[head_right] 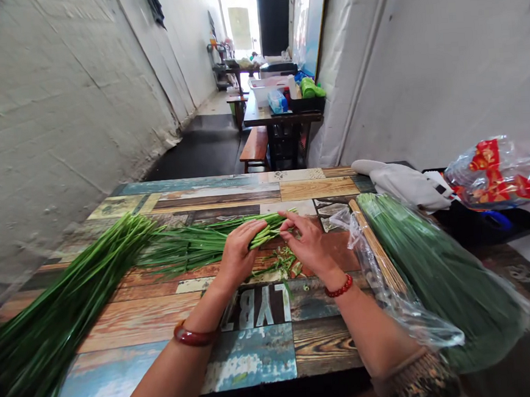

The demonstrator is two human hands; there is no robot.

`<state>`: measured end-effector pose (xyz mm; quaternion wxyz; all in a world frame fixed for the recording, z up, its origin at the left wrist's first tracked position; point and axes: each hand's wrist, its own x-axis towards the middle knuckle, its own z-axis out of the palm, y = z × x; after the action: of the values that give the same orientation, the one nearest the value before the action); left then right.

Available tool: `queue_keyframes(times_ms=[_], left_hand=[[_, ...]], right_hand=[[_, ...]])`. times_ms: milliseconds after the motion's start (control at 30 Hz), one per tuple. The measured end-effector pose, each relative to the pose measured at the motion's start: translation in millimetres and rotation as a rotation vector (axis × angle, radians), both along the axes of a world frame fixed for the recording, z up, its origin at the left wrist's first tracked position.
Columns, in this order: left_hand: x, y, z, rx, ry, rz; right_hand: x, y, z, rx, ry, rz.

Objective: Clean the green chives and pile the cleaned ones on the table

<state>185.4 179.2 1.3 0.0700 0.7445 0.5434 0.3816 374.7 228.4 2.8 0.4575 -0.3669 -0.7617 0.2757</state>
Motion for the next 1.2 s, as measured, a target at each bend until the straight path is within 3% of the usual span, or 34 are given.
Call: queue_keyframes(times_ms=[167, 367, 567, 733, 867, 1067, 1200], left_hand=[[3, -1, 3.0, -0.097, 0.067, -0.023], [3, 2, 3.3, -0.119, 0.061, -0.094], [3, 2, 0.2, -0.188, 0.185, -0.082], [2, 3, -3.9, -0.165, 0.153, -0.054], [1, 3, 0.2, -0.209, 0.019, -0.06], [3, 0, 11.3, -0.26, -0.179, -0.054], [3, 1, 8.9, -0.286, -0.184, -0.089]], right_hand=[[-5, -7, 2.8, -0.009, 0.054, 0.04], [-6, -1, -6.1, -0.178, 0.246, 0.083], [-12, -4, -3.2, -0.387, 0.43, 0.132], [-7, 4, -1.1, -0.484, 0.639, 0.046], [6, 14, -0.1, -0.46, 0.552, 0.028], [14, 10, 7.5, -0.223, 0.109, 0.142], [6, 6, 3.4, -0.264, 0.2, 0.166]])
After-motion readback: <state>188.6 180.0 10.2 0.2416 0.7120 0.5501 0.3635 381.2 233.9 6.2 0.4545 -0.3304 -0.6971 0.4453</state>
